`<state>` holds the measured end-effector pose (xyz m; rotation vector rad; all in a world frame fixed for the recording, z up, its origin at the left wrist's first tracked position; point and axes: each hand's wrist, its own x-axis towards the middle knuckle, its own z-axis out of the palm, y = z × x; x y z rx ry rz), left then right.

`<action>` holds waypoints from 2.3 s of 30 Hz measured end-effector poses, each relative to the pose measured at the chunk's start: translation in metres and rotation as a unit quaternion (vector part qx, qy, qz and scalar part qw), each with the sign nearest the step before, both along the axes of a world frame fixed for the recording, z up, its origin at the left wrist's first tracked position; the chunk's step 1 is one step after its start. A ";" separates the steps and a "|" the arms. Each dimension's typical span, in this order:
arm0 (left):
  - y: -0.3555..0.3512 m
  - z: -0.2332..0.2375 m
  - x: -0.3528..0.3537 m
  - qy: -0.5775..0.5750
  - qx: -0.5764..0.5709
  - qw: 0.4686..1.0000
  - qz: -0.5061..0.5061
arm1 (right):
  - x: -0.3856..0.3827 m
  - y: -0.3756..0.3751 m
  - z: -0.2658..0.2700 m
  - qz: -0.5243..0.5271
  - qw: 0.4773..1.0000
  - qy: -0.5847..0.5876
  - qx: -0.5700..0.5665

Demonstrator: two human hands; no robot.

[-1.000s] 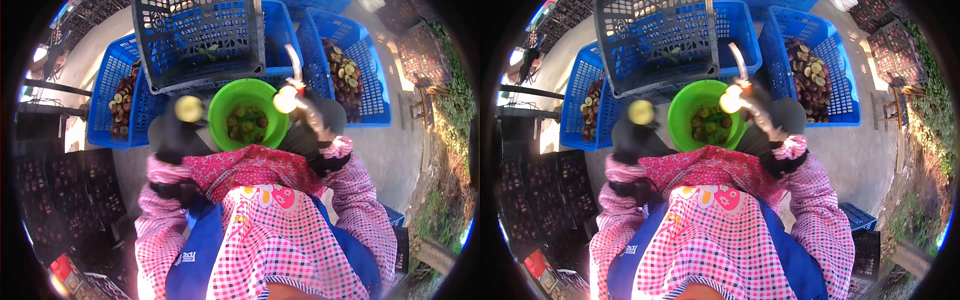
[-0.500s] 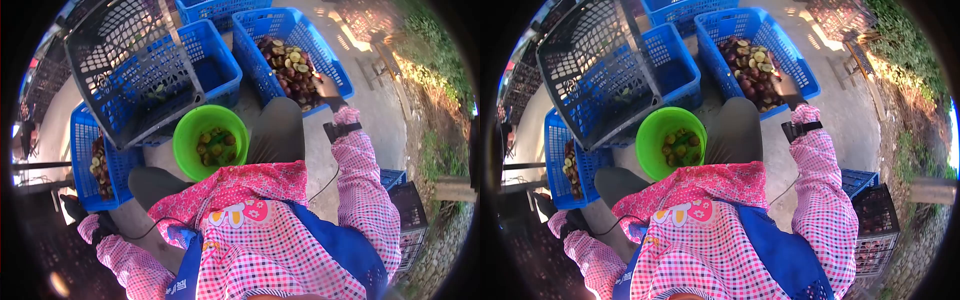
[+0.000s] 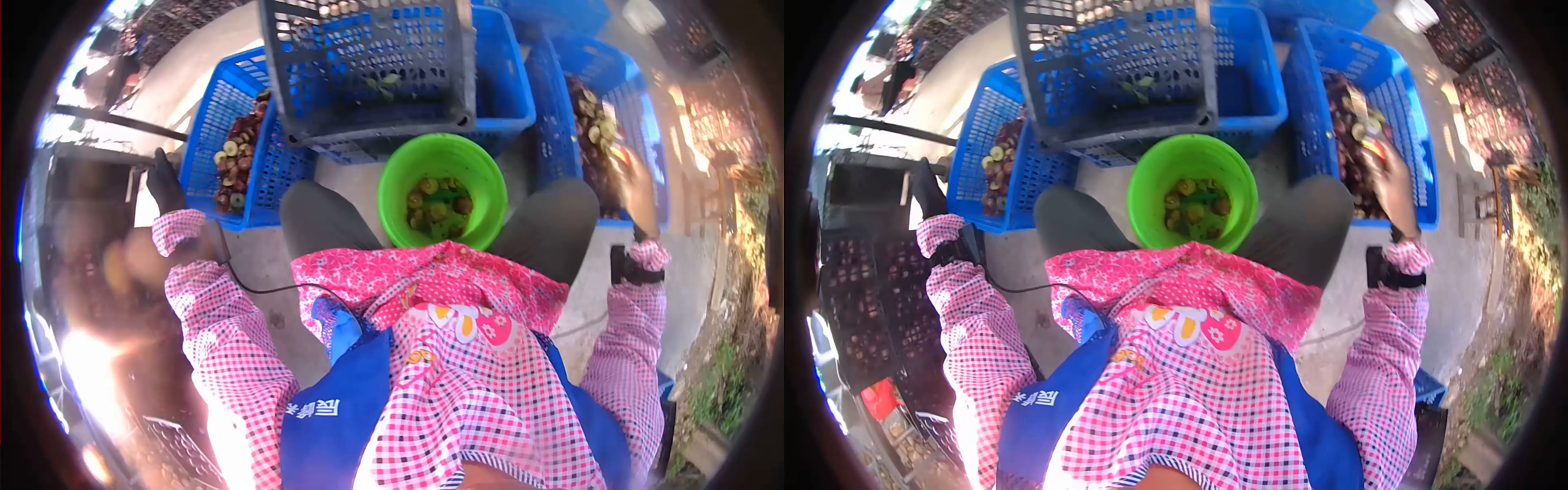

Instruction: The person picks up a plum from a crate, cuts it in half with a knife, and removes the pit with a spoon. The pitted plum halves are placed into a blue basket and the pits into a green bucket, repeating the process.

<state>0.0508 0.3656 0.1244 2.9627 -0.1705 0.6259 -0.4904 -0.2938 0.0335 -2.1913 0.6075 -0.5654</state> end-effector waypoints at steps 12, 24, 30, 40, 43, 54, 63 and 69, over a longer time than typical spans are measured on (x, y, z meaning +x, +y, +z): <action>-0.235 -0.030 0.017 0.128 -0.297 0.862 -0.389 | 0.150 0.225 -0.139 0.362 0.833 0.283 -0.307; -0.297 -0.038 0.017 0.322 -0.588 0.703 -0.238 | 0.241 0.120 -0.007 -0.114 0.967 -0.144 -0.179; -0.274 -0.021 0.044 0.154 -0.295 0.815 -0.474 | 0.256 0.104 -0.022 -0.046 0.996 -0.056 0.061; -0.314 0.239 -0.074 -0.141 -0.172 0.825 -0.519 | 0.078 0.077 0.190 -0.151 0.837 -0.487 0.197; -0.356 0.237 -0.138 0.146 -0.369 0.688 -0.608 | -0.038 0.055 0.200 -0.234 0.770 -0.585 0.101; -0.427 0.128 -0.235 0.431 -0.162 0.593 -0.661 | -0.376 0.042 0.038 -0.633 0.730 -0.124 -0.224; -0.534 0.064 -0.229 0.483 -0.167 0.656 -0.556 | -0.478 0.010 -0.175 -0.539 0.726 0.419 -0.082; -0.678 -0.006 -0.170 0.381 -0.083 0.670 -0.631 | -0.281 0.023 -0.041 -0.644 0.732 0.010 -0.222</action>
